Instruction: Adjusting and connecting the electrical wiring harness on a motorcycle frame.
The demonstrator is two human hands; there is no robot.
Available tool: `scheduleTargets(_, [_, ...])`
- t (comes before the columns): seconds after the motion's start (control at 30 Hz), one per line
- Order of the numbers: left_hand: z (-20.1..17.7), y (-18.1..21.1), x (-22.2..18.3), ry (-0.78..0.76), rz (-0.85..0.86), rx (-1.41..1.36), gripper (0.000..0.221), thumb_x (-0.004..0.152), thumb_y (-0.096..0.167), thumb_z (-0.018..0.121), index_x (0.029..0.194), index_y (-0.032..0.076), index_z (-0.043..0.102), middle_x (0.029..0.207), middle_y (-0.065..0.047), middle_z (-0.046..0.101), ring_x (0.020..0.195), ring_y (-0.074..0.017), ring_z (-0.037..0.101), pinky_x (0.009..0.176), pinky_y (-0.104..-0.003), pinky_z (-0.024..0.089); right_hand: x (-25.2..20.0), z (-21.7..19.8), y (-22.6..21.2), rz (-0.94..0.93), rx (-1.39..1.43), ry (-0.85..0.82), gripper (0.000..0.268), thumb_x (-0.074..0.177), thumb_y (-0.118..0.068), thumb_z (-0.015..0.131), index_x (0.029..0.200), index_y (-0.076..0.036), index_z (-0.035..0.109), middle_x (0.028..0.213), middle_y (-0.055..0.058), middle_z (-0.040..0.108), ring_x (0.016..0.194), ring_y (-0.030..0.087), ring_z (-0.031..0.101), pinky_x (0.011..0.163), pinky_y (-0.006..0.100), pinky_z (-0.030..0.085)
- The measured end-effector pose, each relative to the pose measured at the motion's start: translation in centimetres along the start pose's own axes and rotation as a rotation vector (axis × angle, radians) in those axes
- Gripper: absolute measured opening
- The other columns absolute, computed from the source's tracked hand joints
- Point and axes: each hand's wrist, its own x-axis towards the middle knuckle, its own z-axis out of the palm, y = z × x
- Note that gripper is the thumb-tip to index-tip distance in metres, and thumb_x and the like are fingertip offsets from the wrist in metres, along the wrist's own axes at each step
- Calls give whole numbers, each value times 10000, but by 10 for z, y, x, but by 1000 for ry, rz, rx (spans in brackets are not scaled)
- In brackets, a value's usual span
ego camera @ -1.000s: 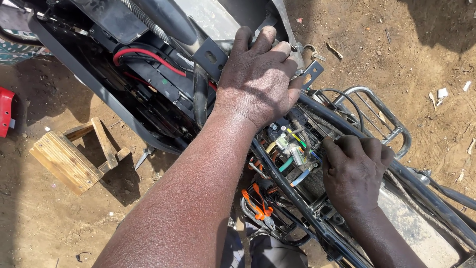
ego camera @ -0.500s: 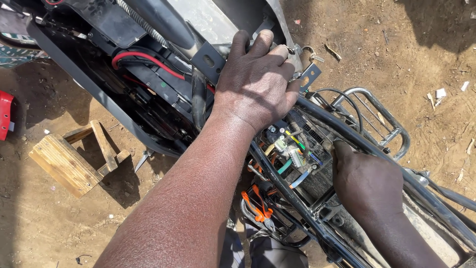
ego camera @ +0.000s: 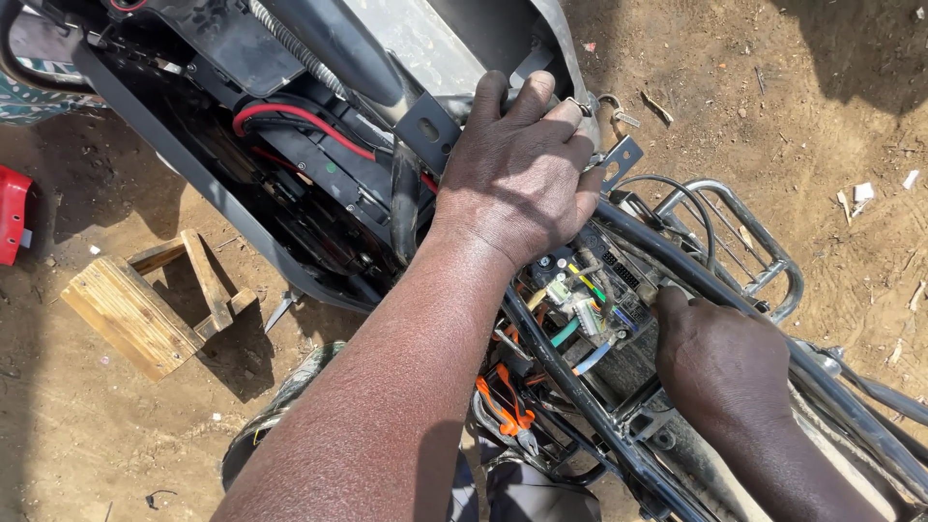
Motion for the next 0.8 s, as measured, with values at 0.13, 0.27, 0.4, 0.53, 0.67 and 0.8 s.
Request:
scheduleTargets(0.13, [1,-1,1,-22,-12,-21,330,872,479,665,917,186,809,984,19,707,1190,-304,523,1062,-555,328,8,4,-3,2,20,-109,193,904,-156,465,1006,-235,610,605,14,663,564,329,675,412,422,429])
scheduleTargets(0.27, [3,-1,0,-13,-5,-19,336,895,468,631,936,183,806,1001,5,712,1196,-307,528,1060,-557,329,9,17,-6,13,21,-74,103,883,-163,491,897,-204,585,600,4,655,544,316,664,415,416,402])
scheduleTargets(0.4, [2,-1,0,9,-3,-19,358,907,448,616,1017,166,806,1036,0,717,1187,-314,545,1051,-556,335,13,10,-9,1,109,-101,173,984,-249,481,857,-201,588,550,-25,623,493,249,632,409,389,387])
scheduleTargets(0.53, [-2,1,1,-17,4,-33,347,913,463,604,966,181,798,1038,-5,709,1190,-314,542,1053,-555,327,17,10,-12,49,67,-184,113,933,-205,517,879,-173,611,584,-18,656,536,268,660,423,378,350])
scheduleTargets(0.67, [-7,4,12,-197,-32,5,399,958,464,530,944,191,821,1041,35,696,1230,-300,513,1076,-572,320,16,9,-6,31,126,-162,231,1039,-179,429,861,-186,577,521,-56,522,422,167,495,382,338,317])
scheduleTargets(0.8, [3,3,4,-107,-23,-17,372,933,455,570,925,177,817,973,24,674,1220,-315,537,1078,-584,323,10,21,-8,-8,52,0,167,962,-147,454,915,-175,612,578,-29,631,468,226,600,405,364,380])
